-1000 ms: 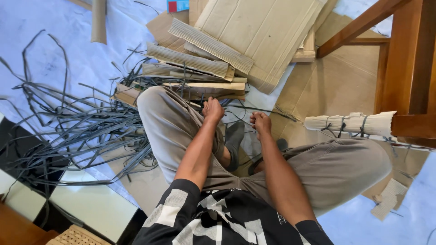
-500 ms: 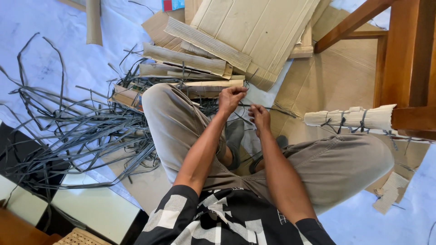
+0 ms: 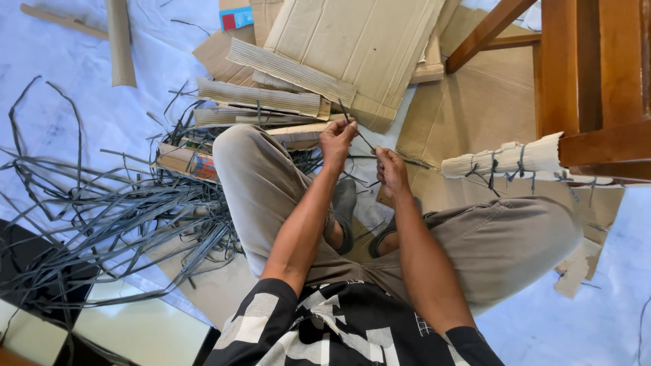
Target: Wrapping the legs of a wooden furniture piece with cardboard and securing it with plastic ties.
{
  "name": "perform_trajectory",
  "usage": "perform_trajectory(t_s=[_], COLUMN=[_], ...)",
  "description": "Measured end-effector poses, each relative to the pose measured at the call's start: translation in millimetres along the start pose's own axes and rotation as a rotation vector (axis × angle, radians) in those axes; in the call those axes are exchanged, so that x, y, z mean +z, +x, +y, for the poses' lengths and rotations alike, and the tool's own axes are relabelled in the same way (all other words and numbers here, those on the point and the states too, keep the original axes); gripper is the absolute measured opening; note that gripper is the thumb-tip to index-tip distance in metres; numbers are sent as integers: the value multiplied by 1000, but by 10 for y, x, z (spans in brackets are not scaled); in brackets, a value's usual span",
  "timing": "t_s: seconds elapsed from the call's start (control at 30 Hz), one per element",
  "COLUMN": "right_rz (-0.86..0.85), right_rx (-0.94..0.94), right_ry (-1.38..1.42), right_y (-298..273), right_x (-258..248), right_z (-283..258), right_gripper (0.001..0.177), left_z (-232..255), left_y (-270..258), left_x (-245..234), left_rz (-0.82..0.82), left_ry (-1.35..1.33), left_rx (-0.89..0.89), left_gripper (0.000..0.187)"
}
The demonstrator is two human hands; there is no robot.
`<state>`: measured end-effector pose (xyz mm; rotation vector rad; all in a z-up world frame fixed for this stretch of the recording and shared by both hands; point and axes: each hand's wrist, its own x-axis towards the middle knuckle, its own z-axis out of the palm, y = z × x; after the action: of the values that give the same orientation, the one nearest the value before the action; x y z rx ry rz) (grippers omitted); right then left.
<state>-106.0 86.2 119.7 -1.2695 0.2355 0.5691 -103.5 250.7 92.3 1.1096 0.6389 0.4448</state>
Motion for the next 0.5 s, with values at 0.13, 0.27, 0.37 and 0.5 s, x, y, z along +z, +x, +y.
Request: perform_trajectory(t_s=[0.13,0.27,0.37,0.5], right_rz=[63,149,220,267], right_rx=[2,8,-11,-10], right_ry=[26,-24,-79,-114], right_y=[-77,-124,-96,184], right_x=[-104,-335,-527,-905], right_z=[-17,79,227,700], right_gripper=[17,19,20,22], left_z=[-263,-323,-409,-340], left_y=[81,164,197,-81], left_x=[131,231,353,649], left_rz=[53,145,136,57], left_ry=[-89,-99,-160,-86], left_rx=[-74,-223,-328,-328], left_gripper=[11,13,13,16])
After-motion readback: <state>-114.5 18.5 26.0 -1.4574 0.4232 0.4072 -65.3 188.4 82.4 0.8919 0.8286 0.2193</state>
